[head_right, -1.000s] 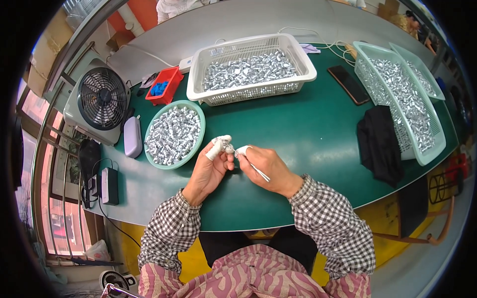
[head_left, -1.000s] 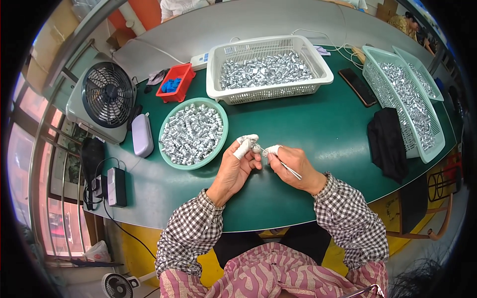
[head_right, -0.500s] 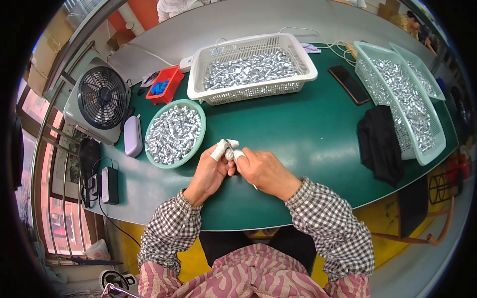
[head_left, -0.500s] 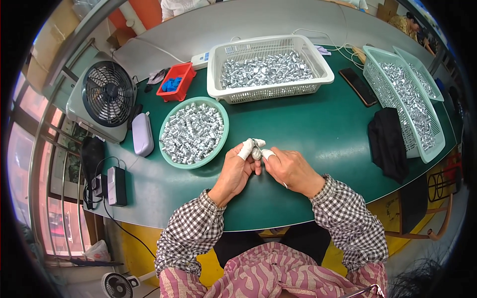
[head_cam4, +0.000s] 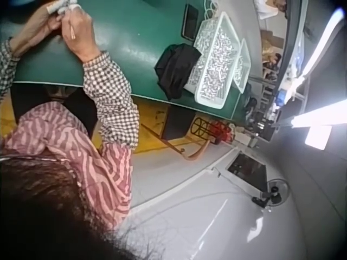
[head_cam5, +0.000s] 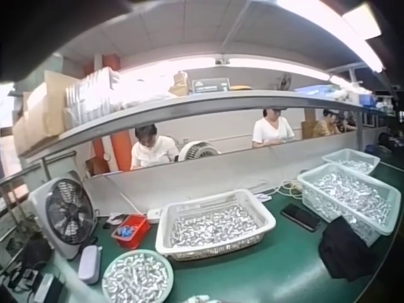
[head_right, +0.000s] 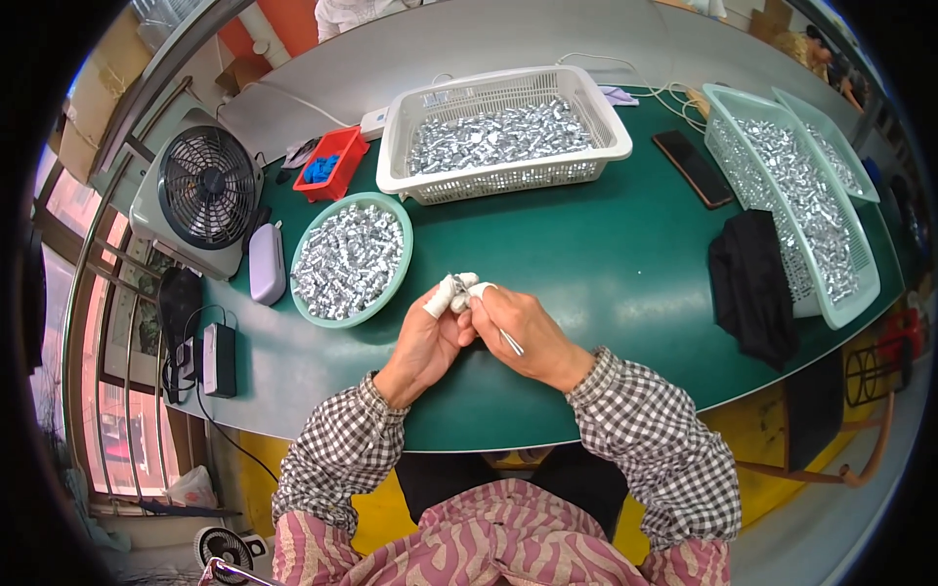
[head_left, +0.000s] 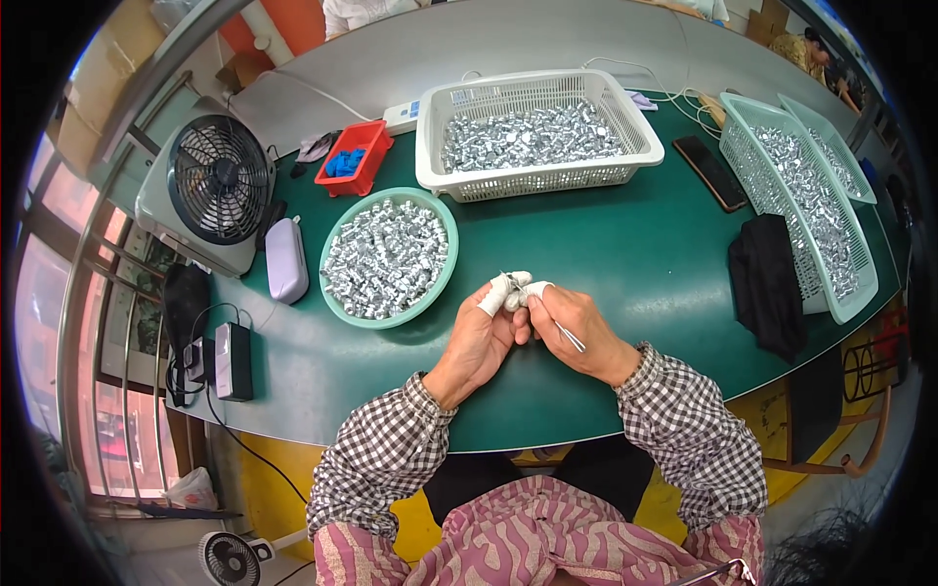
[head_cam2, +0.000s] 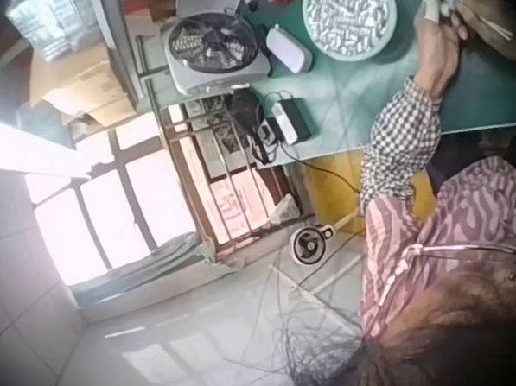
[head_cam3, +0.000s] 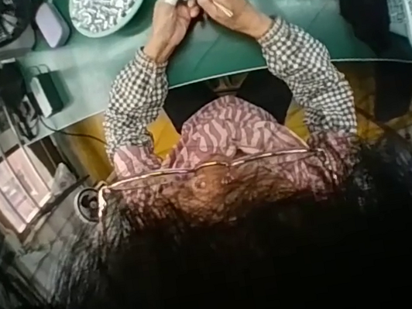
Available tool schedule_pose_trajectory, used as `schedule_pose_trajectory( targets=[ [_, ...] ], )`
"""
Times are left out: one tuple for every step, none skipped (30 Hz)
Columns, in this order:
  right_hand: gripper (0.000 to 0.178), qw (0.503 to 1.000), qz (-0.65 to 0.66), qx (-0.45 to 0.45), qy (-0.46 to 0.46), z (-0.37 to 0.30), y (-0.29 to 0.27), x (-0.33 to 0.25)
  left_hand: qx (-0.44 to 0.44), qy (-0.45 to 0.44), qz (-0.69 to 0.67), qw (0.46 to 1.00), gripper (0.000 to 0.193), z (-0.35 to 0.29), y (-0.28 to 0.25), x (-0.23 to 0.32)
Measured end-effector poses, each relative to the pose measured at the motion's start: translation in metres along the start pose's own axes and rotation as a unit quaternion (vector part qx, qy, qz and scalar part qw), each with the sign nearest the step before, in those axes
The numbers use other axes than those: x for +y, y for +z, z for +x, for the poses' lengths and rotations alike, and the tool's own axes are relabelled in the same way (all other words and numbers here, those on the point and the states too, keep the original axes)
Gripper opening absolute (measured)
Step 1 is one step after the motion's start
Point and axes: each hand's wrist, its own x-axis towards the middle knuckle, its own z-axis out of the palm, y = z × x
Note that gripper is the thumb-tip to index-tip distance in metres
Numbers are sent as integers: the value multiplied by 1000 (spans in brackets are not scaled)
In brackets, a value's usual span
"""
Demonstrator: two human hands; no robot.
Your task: The recorder is using a pointed pick tool to assemble small silver metal components into larger units on a green factory workbench.
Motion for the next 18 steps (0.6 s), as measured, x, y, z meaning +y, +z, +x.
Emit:
schedule_pose_trajectory(
  targets=[
    [11,1000,-8,5,0,-1,0,-1,1,-2,5,1000,30,0,2,0],
    [11,1000,-17,9,-1,-1,-1,-1,3,-5,10,1000,30,0,2,0],
    [11,1000,-25,14,-1,-2,-1,-2,2,-5,10,1000,30,1,3,0],
    [11,1000,-24,14,-1,-1,-1,-3,-1,-10,2,1000,29,1,3,0],
    [11,1000,4,17,15,0,0,-3,-4,-15,-7,1000,29,2,3,1],
    [11,999,32,20,32,1,1,-4,-7,-21,-15,1000,29,2,3,1],
    [11,997,60,23,48,1,1,-4,-6,-21,-14,1000,29,2,4,0],
    [11,997,60,23,49,0,1,-3,-3,-20,-20,1000,29,1,4,0],
    [11,999,36,24,26,-1,3,0,1,-19,-26,999,29,1,5,0],
    [11,1000,11,25,3,-2,4,3,4,-17,-32,999,29,0,6,1],
    [11,999,-13,26,-19,-3,5,5,3,-18,-31,999,29,1,5,0],
    [11,999,-13,27,-19,-3,5,6,4,-9,-31,999,28,3,2,-1],
    [10,996,-71,22,-45,-4,3,6,5,0,-30,1000,28,4,0,-2],
    [10,989,-127,16,-70,-5,2,8,7,9,-30,999,28,5,-2,-2],
    [10,979,-183,10,-95,-5,2,8,7,10,-30,999,28,5,-1,-2],
    [10,979,-182,10,-95,-5,1,7,13,-3,-19,1000,29,4,-1,-2],
    [10,972,-217,-6,-91,-5,1,5,18,-15,-8,1000,29,4,0,-2],
    [10,964,-251,-22,-88,-5,0,3,24,-27,2,999,29,4,0,-2]
  ],
)
